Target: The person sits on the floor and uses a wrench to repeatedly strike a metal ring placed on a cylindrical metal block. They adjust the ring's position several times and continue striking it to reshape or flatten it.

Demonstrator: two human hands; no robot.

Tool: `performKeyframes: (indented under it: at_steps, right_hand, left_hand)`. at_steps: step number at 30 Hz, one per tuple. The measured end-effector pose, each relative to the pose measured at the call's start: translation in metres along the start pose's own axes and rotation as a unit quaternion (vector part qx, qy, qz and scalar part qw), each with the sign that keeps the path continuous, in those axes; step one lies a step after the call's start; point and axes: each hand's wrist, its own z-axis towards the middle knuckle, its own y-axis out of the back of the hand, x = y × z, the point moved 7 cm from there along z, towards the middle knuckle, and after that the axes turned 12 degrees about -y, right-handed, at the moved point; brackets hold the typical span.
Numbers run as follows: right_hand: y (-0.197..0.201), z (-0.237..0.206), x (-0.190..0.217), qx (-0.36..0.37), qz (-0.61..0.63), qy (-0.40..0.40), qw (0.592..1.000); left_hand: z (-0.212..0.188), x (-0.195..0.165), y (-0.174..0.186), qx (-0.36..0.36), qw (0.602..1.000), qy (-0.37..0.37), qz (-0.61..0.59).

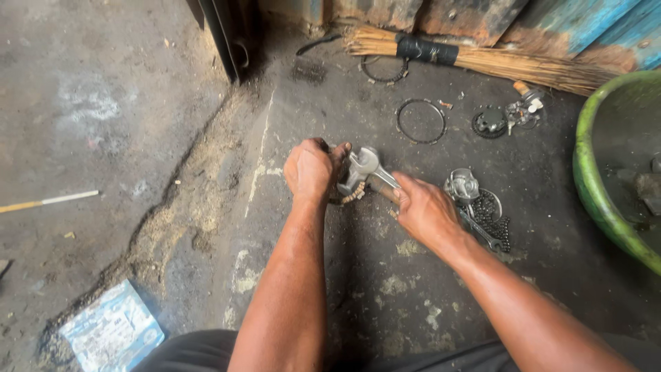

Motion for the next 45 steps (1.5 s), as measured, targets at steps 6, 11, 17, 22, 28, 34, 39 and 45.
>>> performKeyframes:
  at_steps: [6, 11, 17, 22, 28, 34, 39, 45]
  right_hand:
    - [0.001, 0.004, -0.013, 0.042, -0.022, -0.067, 0.997]
    - [0.006, 0.006, -0.011, -0.038, 0.042, -0.030, 0.998]
    - [0.015, 0.007, -0.009, -0.068, 0.021, 0.015, 0.997]
    - [0.036, 0.014, -0.005, -0.072, 0.062, 0.008, 0.995]
    - [0.024, 0.026, -0.005, -0.027, -0.040, 0.024, 0.999]
    - [0.027, 0.024, -0.011, -0.076, -0.006, 0.050, 0.996]
    - [0.042, 0.015, 0.001, -0.155, 0.114, 0.135, 0.972]
    - [0.007, 0.026, -0.017, -0.003, -0.099, 0.001, 0.995]
  left_hand:
    - [0.001, 0.001, -0.003, 0.024, 1.000, 0.013, 0.000]
    - [0.005, 0.000, -0.002, 0.016, 1.000, -0.018, 0.018]
    - [0.017, 0.002, -0.009, 0.038, 0.999, -0.030, 0.025]
    - [0.028, 0.006, -0.019, 0.070, 0.994, -0.082, 0.026]
    - [0.050, 0.006, -0.030, 0.076, 0.985, -0.155, 0.025]
    - [0.059, 0.001, -0.036, 0.083, 0.970, -0.225, 0.045]
    - [0.061, -0.001, -0.037, 0.128, 0.971, -0.199, 0.045]
    - [0.058, -0.007, -0.036, 0.151, 0.971, -0.173, 0.071]
